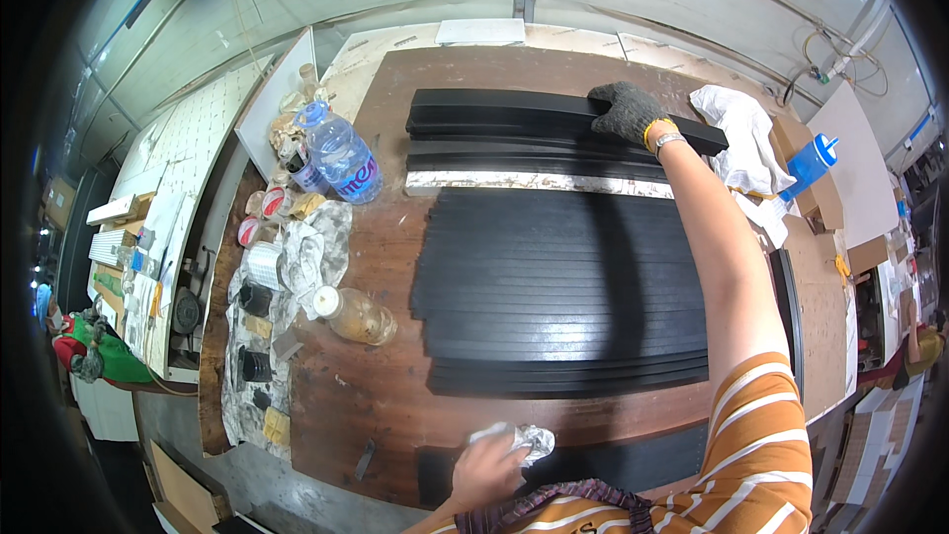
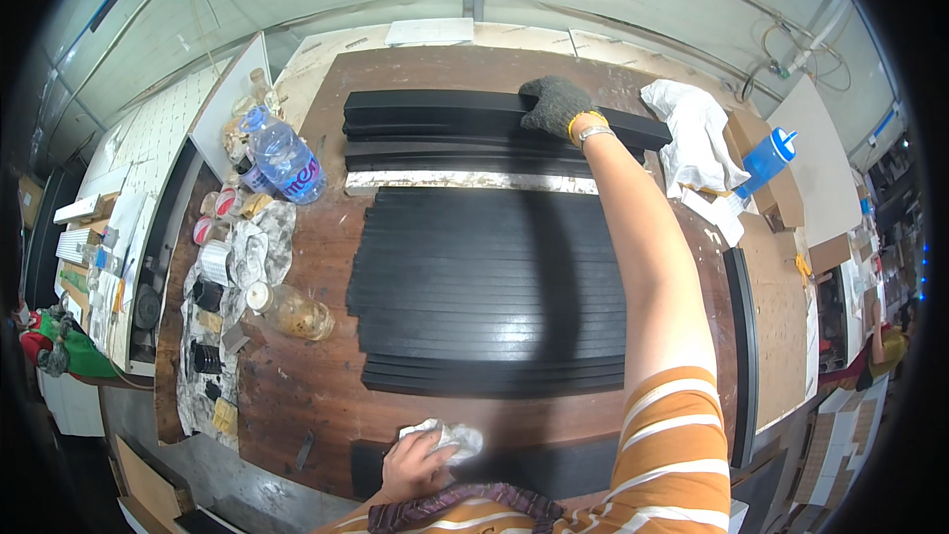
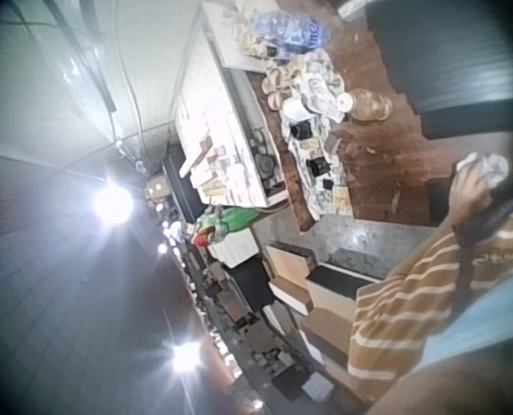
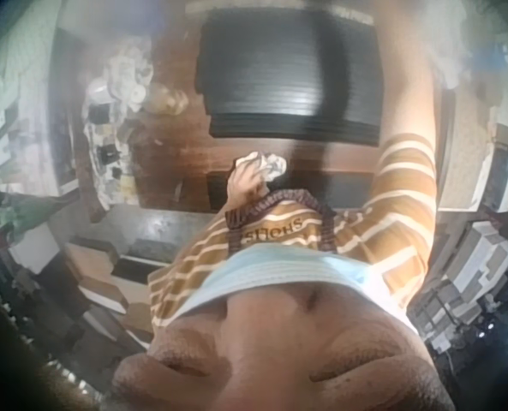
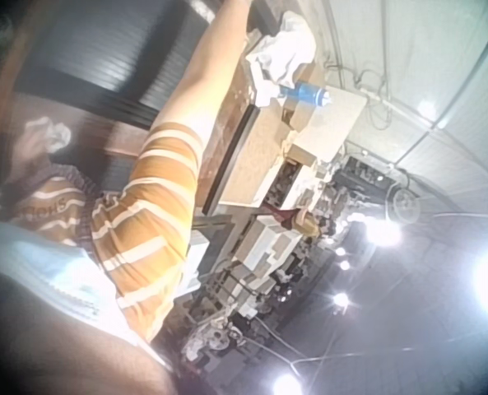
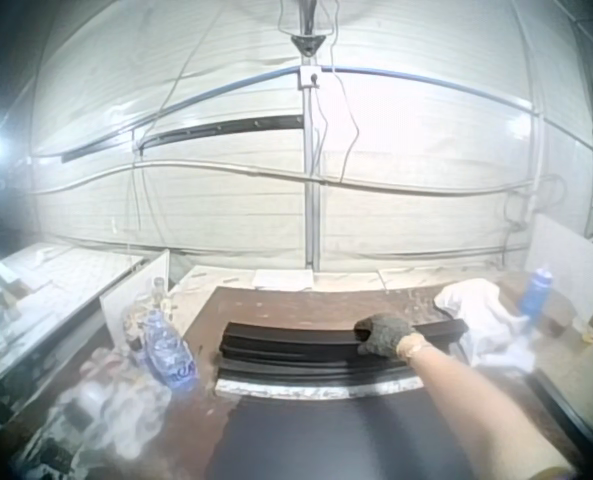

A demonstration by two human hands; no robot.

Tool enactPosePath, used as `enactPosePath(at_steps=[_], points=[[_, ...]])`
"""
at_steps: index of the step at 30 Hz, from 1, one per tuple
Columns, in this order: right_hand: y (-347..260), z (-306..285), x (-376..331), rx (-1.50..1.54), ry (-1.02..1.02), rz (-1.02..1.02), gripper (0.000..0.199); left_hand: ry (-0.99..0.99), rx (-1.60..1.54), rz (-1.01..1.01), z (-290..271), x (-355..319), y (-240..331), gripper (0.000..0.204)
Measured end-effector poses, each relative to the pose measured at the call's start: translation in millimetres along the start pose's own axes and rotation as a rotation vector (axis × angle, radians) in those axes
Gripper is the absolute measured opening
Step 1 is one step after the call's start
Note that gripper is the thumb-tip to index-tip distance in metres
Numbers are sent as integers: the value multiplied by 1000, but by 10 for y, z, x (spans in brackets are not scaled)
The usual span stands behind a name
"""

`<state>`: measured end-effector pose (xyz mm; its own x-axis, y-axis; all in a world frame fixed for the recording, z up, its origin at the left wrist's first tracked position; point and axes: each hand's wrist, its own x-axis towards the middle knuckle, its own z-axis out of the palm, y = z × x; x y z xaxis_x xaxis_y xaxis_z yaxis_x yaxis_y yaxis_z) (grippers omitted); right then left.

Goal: The person wipes black plastic panels with a white cloth and a yellow sponge, handling them one at a time on a wooden workbench. The person occasionally flips the panels and uses a small metal tool to scrape edges before stacking the cleaned panels.

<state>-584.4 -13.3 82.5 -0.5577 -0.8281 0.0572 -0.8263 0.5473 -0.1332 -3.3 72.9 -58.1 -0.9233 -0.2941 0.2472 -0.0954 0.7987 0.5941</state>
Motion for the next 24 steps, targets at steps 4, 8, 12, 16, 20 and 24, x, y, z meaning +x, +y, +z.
enactPosePath(at_steps=[4,8,12,16,20,24], points=[[-4,-2,-11,5,-1,-19,62,14,9,12,0,10,1,39],[-81,-93,-143,130,140,28,60,33,14,22,5,16,-5,37],[-238,-199,-509,239,363,44,49,14,11,18,16,1,-11,41],[-370,-110,-1397,508,186,-16,31,36,14,21,45,-17,-15,40],[-508,191,-2687,328,-299,-63,25,76,83,41,79,-31,-16,36],[-649,549,-3799,252,-405,-50,36,40,80,19,92,-64,-18,34]])
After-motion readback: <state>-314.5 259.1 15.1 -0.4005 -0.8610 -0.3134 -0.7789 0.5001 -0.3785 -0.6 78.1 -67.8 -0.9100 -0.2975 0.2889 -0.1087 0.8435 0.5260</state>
